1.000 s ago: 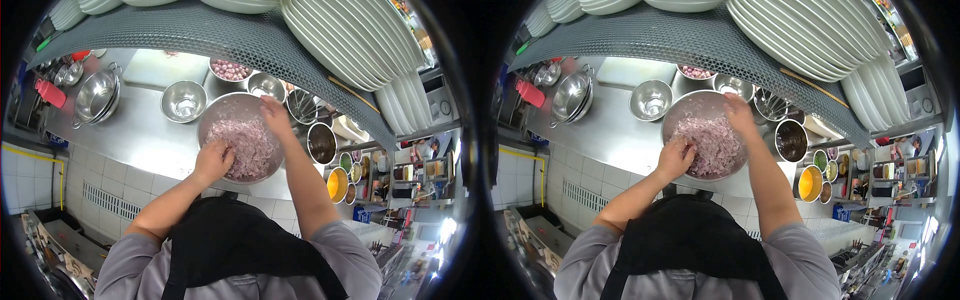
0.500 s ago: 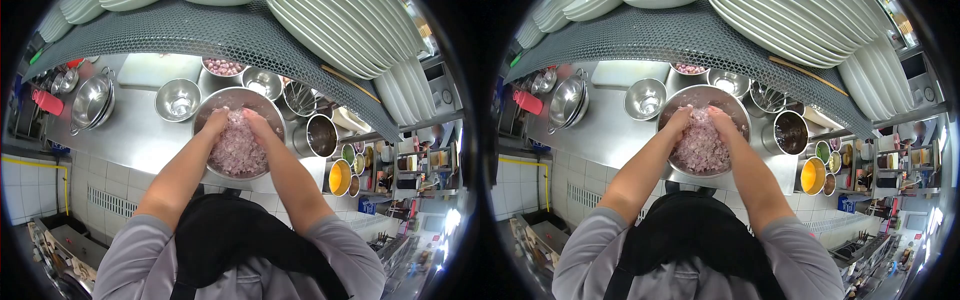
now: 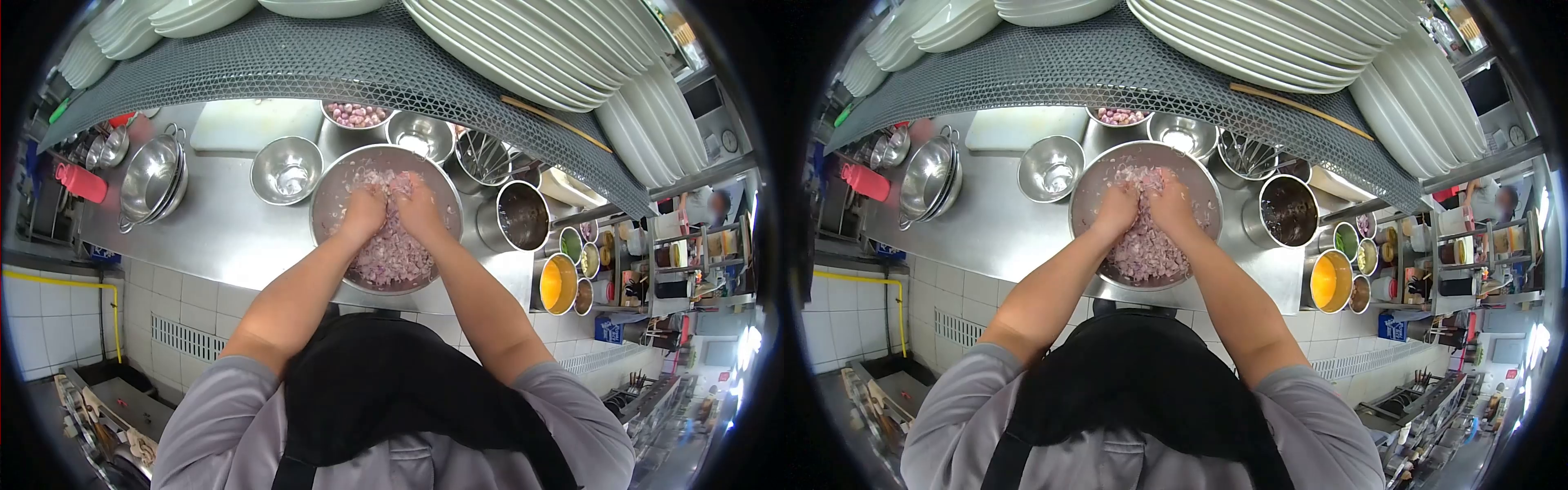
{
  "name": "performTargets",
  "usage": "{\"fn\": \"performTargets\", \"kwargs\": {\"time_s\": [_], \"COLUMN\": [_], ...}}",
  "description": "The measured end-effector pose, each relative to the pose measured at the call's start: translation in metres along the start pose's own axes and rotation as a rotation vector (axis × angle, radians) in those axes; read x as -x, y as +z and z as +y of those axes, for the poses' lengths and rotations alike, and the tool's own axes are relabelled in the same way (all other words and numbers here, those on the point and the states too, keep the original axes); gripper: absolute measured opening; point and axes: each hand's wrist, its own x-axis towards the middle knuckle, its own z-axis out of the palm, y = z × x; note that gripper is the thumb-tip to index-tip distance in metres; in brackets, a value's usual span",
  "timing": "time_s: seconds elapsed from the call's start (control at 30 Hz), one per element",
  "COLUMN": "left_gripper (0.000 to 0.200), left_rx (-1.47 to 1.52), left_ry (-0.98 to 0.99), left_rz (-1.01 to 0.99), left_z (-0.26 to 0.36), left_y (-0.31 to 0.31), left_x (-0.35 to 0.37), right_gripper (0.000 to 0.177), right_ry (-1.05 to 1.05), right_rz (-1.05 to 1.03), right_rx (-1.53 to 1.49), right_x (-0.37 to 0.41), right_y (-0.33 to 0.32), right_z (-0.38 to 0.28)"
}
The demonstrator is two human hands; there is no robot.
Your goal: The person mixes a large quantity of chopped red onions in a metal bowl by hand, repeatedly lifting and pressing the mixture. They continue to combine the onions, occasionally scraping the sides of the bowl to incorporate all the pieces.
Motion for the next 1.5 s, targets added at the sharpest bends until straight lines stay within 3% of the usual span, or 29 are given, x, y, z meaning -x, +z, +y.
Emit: {"fn": "performTargets", "kwargs": {"time_s": [0.07, 0.13, 0.27, 0.33, 0.37, 0.43, 0.47, 0.53, 0.57, 0.63, 0.77, 0.9, 1.0, 1.07, 1.1, 1.17, 1.23, 1.27, 1.3, 1.33, 1.4, 1.43, 1.5], "left_gripper": [0.036, 0.042, 0.046, 0.043, 0.043, 0.032, 0.032, 0.024, 0.024, 0.023, 0.020, 0.026, 0.031, 0.032, 0.030, 0.029, 0.033, 0.033, 0.032, 0.030, 0.028, 0.027, 0.027], "left_rx": [0.067, 0.203, 0.054, 0.359, 0.351, -0.118, -0.129, -0.467, -0.484, -0.504, -0.494, -0.591, -0.574, -0.575, -0.505, -0.441, 0.313, 0.309, 0.533, 0.758, 0.737, 0.698, 0.656], "left_ry": [-0.021, -0.079, -0.223, -0.223, -0.226, 0.148, 0.152, 0.292, 0.297, 0.249, 0.255, 0.225, 0.182, 0.163, 0.171, 0.184, -0.152, -0.151, -0.222, -0.292, -0.279, -0.223, -0.173], "left_rz": [0.003, -0.003, -0.032, -0.243, -0.250, -0.169, -0.178, -0.129, -0.145, -0.141, -0.085, -0.039, -0.051, -0.092, -0.072, -0.056, -0.026, -0.027, -0.116, -0.204, -0.170, -0.137, -0.105], "left_z": [-0.005, -0.010, -0.008, -0.030, -0.037, -0.029, -0.023, -0.011, -0.011, -0.011, -0.012, -0.009, -0.005, -0.023, -0.058, -0.066, -0.044, -0.046, -0.046, -0.047, -0.053, -0.054, -0.048], "left_y": [0.004, 0.004, -0.009, -0.014, -0.021, -0.040, -0.047, -0.061, -0.062, -0.060, -0.047, -0.050, -0.053, -0.049, -0.039, -0.027, -0.002, 0.003, 0.008, 0.011, 0.017, 0.019, 0.022], "left_x": [-0.002, -0.009, -0.016, -0.026, -0.028, -0.025, -0.020, -0.001, 0.005, 0.014, 0.016, 0.008, 0.002, -0.008, -0.026, -0.039, -0.028, -0.034, -0.041, -0.048, -0.050, -0.051, -0.043], "right_gripper": [0.045, 0.052, 0.051, 0.053, 0.053, 0.057, 0.057, 0.062, 0.062, 0.057, 0.046, 0.041, 0.040, 0.046, 0.046, 0.053, 0.053, 0.053, 0.052, 0.052, 0.051, 0.051, 0.050], "right_ry": [0.030, 0.250, 0.422, 0.320, 0.327, 0.264, 0.269, 0.317, 0.326, 0.158, 0.114, 0.140, 0.114, -0.016, -0.014, 0.053, 0.097, 0.132, 0.279, 0.276, 0.215, 0.121, 0.039], "right_rz": [0.083, -0.057, -0.068, -0.257, -0.253, -0.428, -0.419, -0.570, -0.559, -0.609, -0.341, -0.326, -0.395, -0.656, -0.651, -0.342, -0.271, -0.204, -0.240, -0.241, -0.290, -0.243, -0.151], "right_rx": [0.036, -0.045, 0.027, 0.124, 0.117, -0.020, -0.030, 0.096, 0.076, 0.350, 0.323, 0.260, 0.343, 0.430, 0.424, 0.058, 0.006, -0.038, -0.259, -0.264, -0.347, -0.135, -0.059], "right_x": [0.003, 0.007, 0.001, -0.003, -0.002, 0.002, 0.002, 0.006, 0.012, 0.032, 0.046, 0.029, 0.006, -0.007, -0.015, -0.028, -0.029, -0.032, -0.035, -0.039, -0.040, -0.034, -0.020], "right_y": [-0.003, -0.016, -0.012, -0.025, -0.032, -0.052, -0.061, -0.068, -0.064, -0.049, -0.001, -0.017, -0.027, -0.040, -0.035, -0.008, 0.034, 0.050, 0.057, 0.056, 0.054, 0.034, 0.025], "right_z": [-0.002, -0.025, -0.011, -0.004, -0.001, -0.004, -0.004, -0.002, 0.002, 0.014, 0.044, 0.026, 0.027, 0.016, 0.023, 0.051, 0.067, 0.065, 0.058, 0.056, 0.058, 0.039, 0.027]}}
